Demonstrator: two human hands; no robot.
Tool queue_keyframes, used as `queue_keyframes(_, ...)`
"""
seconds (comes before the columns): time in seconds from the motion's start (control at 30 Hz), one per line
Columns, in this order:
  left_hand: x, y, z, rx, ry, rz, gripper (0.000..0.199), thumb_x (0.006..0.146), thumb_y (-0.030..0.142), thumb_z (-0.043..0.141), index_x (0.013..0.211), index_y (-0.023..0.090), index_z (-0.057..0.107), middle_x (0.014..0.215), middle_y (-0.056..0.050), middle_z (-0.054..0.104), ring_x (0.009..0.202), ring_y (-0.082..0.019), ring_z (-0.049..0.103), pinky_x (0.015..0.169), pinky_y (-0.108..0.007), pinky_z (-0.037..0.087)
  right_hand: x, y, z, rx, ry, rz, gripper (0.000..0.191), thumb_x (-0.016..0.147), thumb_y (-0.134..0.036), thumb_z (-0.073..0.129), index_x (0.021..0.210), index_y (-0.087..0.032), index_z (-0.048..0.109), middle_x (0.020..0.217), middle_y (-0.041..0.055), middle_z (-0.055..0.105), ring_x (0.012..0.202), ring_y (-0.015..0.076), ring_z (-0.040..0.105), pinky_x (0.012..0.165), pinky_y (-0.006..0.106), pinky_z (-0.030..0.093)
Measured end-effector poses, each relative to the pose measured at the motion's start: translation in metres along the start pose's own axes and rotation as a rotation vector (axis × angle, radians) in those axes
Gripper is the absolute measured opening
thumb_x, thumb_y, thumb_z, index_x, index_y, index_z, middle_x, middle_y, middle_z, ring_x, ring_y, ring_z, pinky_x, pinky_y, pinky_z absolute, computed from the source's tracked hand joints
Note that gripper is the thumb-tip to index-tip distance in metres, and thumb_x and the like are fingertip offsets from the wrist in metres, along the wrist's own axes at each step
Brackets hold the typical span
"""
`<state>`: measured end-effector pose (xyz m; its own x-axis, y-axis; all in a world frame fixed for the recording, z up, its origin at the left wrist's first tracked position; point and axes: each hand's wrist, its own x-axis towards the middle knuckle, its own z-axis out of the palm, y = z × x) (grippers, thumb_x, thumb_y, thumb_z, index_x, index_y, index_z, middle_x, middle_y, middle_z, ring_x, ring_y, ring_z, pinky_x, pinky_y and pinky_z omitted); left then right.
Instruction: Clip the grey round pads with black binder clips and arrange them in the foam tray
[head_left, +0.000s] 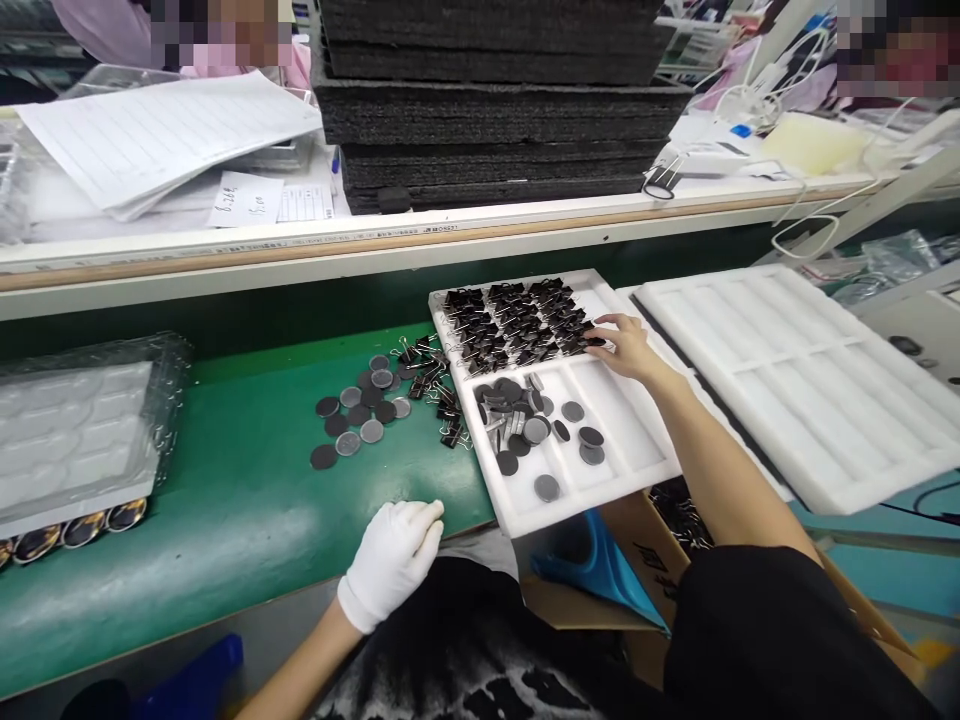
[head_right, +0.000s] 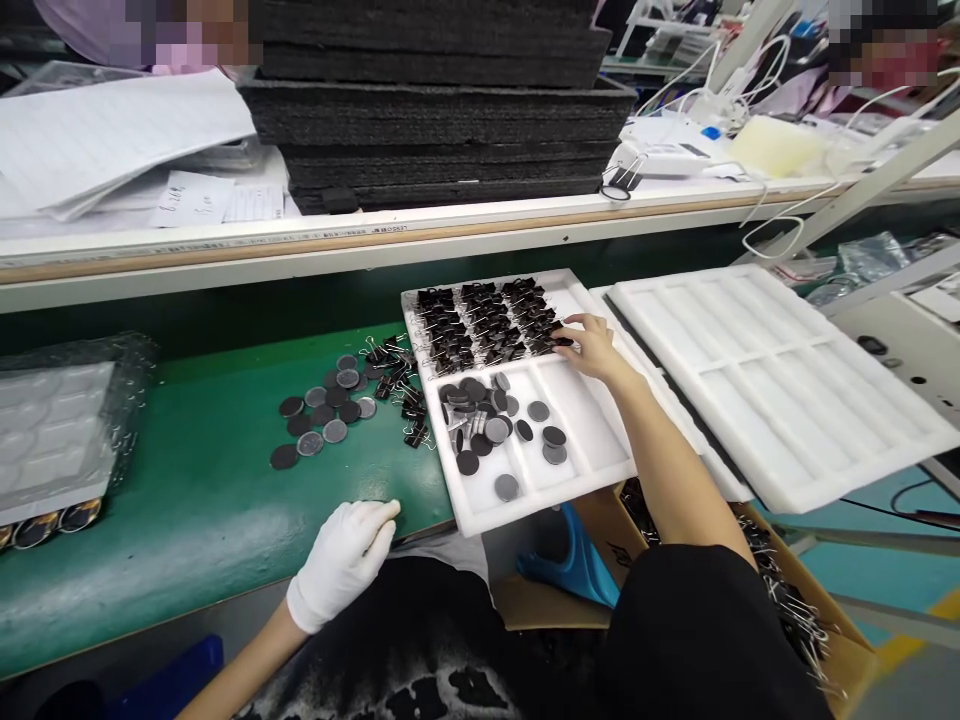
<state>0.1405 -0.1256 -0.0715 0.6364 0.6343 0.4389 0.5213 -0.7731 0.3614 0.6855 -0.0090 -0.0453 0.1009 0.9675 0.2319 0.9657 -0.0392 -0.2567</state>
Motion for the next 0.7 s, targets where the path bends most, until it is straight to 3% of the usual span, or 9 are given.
queue_keyframes(0.23,0.001,0.001,0.0,-0.034,-0.008,-0.028,0.022,0.1,0.02,0.049,0.114,0.019,0.066,0.097,-0.006,0.076,0.082,-0.018,0.071,0.073,-0.034,0.051,0.004,-0.019,-0.013,0.044,-0.044,0.052,0.029,0.082,-0.051,0.067,0.095,-0.028,0.077,0.131,0.0153,0.058,0.129,0.0445,0.042,0.1,0.068,0.037)
queue_keyframes(0.33,0.021,0.006,-0.014,-0.112,-0.023,-0.001,0.024,0.101,0.022,0.047,0.116,0.019,0.066,0.098,-0.005,0.076,0.083,-0.017,0.071,0.074,-0.033,0.052,0.005,-0.03,-0.033,0.112,-0.051,0.071,0.039,0.079,-0.062,0.068,0.09,-0.025,0.073,0.129,0.0151,0.061,0.124,0.0418,0.049,0.098,0.063,0.043)
queue_keyframes(0.43,0.072,0.017,-0.037,-0.16,-0.035,0.086,0.026,0.102,0.027,0.046,0.114,0.022,0.069,0.094,-0.004,0.076,0.08,-0.018,0.069,0.074,-0.034,0.05,0.0,-0.046,-0.067,0.215,-0.094,0.082,0.052,0.082,-0.074,0.06,0.09,-0.023,0.069,0.105,0.013,0.07,0.099,0.0326,0.064,0.083,0.05,0.054)
queue_keyframes(0.53,0.147,0.033,-0.052,-0.25,-0.096,-0.039,0.036,0.103,0.043,0.046,0.125,0.023,0.067,0.097,-0.004,0.075,0.085,-0.019,0.069,0.079,-0.033,0.05,-0.016,-0.078,-0.104,0.443,-0.255,0.109,0.054,0.083,-0.074,0.063,0.092,-0.021,0.066,0.087,0.0089,0.072,0.079,0.0245,0.066,0.071,0.04,0.054)
queue_keyframes(0.63,0.219,0.046,-0.045,-0.437,-0.191,-0.17,0.068,0.098,0.061,0.049,0.151,0.019,0.044,0.117,-0.009,0.072,0.091,-0.02,0.069,0.082,-0.033,0.051,-0.037,-0.122,-0.129,0.662,-0.454,0.075,0.047,0.081,-0.065,0.073,0.094,-0.02,0.067,0.092,0.009,0.073,0.08,0.0222,0.067,0.071,0.036,0.053)
queue_keyframes(0.7,0.25,0.054,-0.031,-0.545,-0.296,-0.151,0.068,0.097,0.064,0.047,0.146,0.017,0.048,0.117,-0.011,0.071,0.094,-0.022,0.068,0.083,-0.033,0.05,-0.05,-0.147,-0.135,0.7,-0.477,0.028,0.043,0.082,-0.061,0.075,0.095,-0.02,0.067,0.092,0.0078,0.073,0.08,0.0212,0.067,0.07,0.035,0.053)
